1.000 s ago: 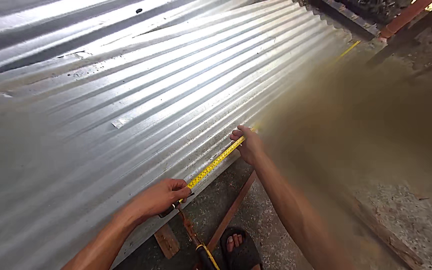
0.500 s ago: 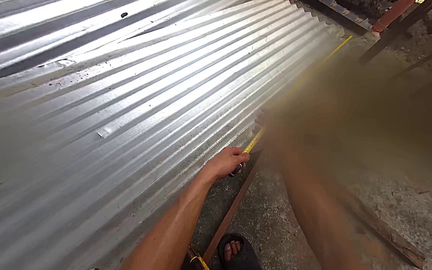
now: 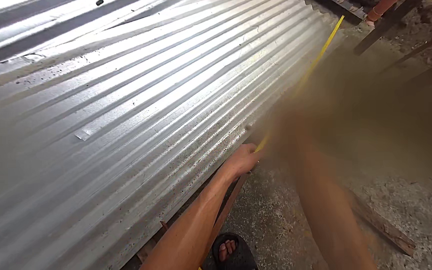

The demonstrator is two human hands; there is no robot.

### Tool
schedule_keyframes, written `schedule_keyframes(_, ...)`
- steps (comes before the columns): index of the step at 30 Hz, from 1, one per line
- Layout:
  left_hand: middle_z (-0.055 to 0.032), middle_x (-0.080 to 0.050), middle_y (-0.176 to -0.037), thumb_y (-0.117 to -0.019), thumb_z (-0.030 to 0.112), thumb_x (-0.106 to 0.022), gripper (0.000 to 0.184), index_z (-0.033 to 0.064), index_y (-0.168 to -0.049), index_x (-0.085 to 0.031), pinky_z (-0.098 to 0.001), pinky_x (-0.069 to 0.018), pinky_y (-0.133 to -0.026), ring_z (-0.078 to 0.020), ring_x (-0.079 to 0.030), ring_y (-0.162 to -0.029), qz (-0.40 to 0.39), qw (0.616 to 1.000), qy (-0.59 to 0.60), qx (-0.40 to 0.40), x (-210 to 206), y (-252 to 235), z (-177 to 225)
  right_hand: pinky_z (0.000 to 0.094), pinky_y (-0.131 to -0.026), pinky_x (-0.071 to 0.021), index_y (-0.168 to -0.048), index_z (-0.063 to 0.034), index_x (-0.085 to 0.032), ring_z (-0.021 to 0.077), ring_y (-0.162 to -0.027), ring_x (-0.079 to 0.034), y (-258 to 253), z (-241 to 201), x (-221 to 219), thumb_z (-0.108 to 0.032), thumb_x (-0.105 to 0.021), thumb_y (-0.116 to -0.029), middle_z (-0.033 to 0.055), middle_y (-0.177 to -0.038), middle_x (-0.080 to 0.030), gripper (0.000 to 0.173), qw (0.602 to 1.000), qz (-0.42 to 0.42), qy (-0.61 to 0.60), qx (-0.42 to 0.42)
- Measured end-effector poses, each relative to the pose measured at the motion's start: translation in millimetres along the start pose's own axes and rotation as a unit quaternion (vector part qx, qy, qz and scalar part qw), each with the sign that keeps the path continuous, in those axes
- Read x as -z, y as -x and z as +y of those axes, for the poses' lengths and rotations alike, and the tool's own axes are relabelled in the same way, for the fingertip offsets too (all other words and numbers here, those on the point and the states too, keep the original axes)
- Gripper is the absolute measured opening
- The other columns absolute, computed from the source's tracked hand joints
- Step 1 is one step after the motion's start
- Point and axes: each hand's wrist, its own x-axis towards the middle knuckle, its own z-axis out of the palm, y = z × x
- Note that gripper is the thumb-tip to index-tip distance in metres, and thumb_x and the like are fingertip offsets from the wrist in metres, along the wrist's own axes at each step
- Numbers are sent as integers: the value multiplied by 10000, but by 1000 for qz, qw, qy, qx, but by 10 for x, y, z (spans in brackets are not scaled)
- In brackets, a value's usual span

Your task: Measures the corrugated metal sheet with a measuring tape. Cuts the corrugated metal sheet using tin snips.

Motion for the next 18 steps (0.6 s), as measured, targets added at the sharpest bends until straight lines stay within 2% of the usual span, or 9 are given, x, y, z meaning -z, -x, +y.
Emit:
schedule_keyframes(2,-34,-697,-937,-1046,359,-575,307,78,-1144,-651,-287,-569,-720,-111,-675,-775,0,1000,26,-6,-60,79,-205,336,-662,-597,-1193,-61,-548,190,-762,-699,25,55,134,-320,-285,-1141,81,-924,-672,373,1000,-4,-5,16)
schedule_keyframes(3,-33,-697,-923,-1044,340,-577,285,77,-1127,-652,-282,-566,-708,-111,-673,-761,1,999,39,-7,-95,118,-278,338,-669,-599,-1191,-76,-555,184,-754,-697,54,112,220,-348,-296,-1138,72,-918,-676,379,1000,-15,-4,24)
schedule_keyframes(4,-33,-694,-915,-1042,317,-580,265,74,-1120,-653,-279,-560,-694,-112,-665,-746,4,999,52,-8,-135,160,-332,336,-722,-592,-1215,-116,-547,166,-788,-692,99,183,330,-405,-287,-1133,47,-945,-669,397,999,-43,4,23)
schedule_keyframes(6,-30,-697,-899,-1039,287,-581,244,71,-1127,-651,-262,-547,-651,-105,-654,-712,12,997,76,-11,-204,235,-372,347,-737,-597,-1188,-141,-573,161,-797,-694,209,313,405,-429,-324,-1122,36,-933,-678,386,996,-71,30,38)
schedule_keyframes(9,-28,-695,-882,-1026,284,-593,245,67,-1122,-653,-269,-547,-653,-110,-654,-712,16,996,82,-13,-288,300,-400,383,-706,-600,-1145,-94,-625,195,-772,-686,469,537,411,-405,-416,-1108,94,-925,-684,377,990,-56,121,54)
schedule_keyframes(12,-24,-697,-884,-1012,298,-604,264,71,-1139,-649,-279,-556,-676,-110,-665,-740,24,997,70,-6,-357,305,-505,429,-801,-597,-1136,-63,-666,238,-910,-708,678,791,548,-338,-403,-1119,118,-1014,-726,382,977,-77,193,43)
schedule_keyframes(13,-22,-701,-887,-1010,305,-605,271,73,-1143,-649,-281,-558,-688,-110,-671,-750,27,997,67,-1,-386,300,-556,430,-829,-595,-1155,-37,-669,246,-951,-710,709,888,635,-301,-394,-1122,130,-1045,-733,382,974,-95,205,33)
schedule_keyframes(15,-15,-706,-888,-1008,313,-604,273,80,-1144,-652,-282,-555,-698,-104,-671,-753,33,998,57,13,-449,281,-657,396,-814,-600,-1134,40,-670,238,-915,-715,723,1079,783,-231,-379,-1128,160,-991,-736,398,973,-108,201,13)
schedule_keyframes(18,-15,-706,-881,-996,326,-615,285,88,-1144,-668,-311,-547,-712,-112,-663,-755,42,998,29,37,-577,255,-822,372,-806,-607,-1130,65,-658,224,-891,-718,809,1254,957,-221,-350,-1135,155,-971,-730,420,978,-88,181,-46)
